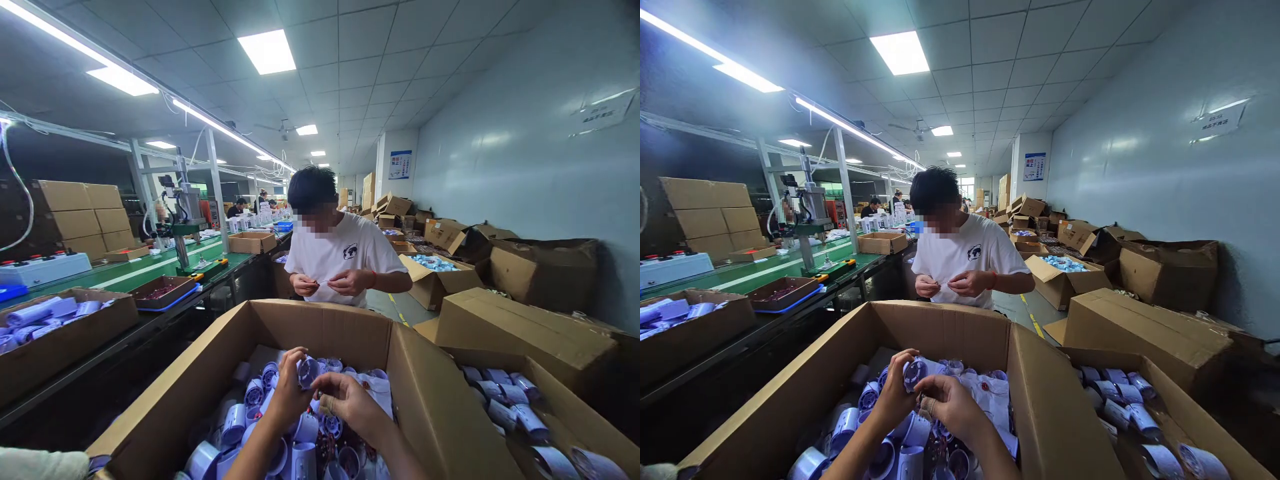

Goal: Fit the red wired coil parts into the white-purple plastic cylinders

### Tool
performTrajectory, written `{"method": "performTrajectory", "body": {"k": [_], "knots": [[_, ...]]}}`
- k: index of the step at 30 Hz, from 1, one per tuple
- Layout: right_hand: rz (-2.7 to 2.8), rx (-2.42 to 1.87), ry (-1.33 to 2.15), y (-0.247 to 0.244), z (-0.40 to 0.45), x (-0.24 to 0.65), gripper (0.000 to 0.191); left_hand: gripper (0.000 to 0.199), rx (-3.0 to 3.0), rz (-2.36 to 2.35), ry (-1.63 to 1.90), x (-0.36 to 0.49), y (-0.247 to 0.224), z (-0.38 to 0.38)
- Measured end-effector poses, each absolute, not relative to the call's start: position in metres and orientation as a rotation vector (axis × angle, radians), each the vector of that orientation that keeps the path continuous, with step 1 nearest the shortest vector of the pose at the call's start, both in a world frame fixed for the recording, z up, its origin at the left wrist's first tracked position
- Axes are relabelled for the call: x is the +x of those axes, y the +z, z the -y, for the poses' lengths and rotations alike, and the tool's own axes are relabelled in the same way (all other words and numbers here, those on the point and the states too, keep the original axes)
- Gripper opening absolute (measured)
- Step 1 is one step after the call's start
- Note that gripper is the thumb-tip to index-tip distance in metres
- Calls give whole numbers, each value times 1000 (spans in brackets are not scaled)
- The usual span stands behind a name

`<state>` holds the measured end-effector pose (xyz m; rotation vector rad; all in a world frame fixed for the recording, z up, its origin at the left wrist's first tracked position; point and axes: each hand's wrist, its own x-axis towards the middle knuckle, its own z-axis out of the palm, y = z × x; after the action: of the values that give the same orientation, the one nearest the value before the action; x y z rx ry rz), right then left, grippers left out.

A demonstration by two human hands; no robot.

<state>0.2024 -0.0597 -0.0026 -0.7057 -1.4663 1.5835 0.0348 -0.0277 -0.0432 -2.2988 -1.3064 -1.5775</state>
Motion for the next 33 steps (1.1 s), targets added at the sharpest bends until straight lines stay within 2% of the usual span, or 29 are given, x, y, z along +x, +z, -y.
{"method": "performTrajectory", "body": {"k": [3,10,20,25,33], "knots": [[1381,-781,1496,-7,58,200,32,51,-2294,1241,-1507,37,-41,31],[1543,-1017,1055,-4,64,193,12,54,-2356,1349,-1370,45,-42,34],[1643,-1214,702,-5,69,186,23,55,-2523,1333,-1389,56,-34,41],[1658,-1187,611,-17,69,184,21,49,-2512,1264,-1466,59,-29,43],[1661,-1327,188,-22,70,176,18,42,-2548,1271,-1547,60,-30,44]]}}
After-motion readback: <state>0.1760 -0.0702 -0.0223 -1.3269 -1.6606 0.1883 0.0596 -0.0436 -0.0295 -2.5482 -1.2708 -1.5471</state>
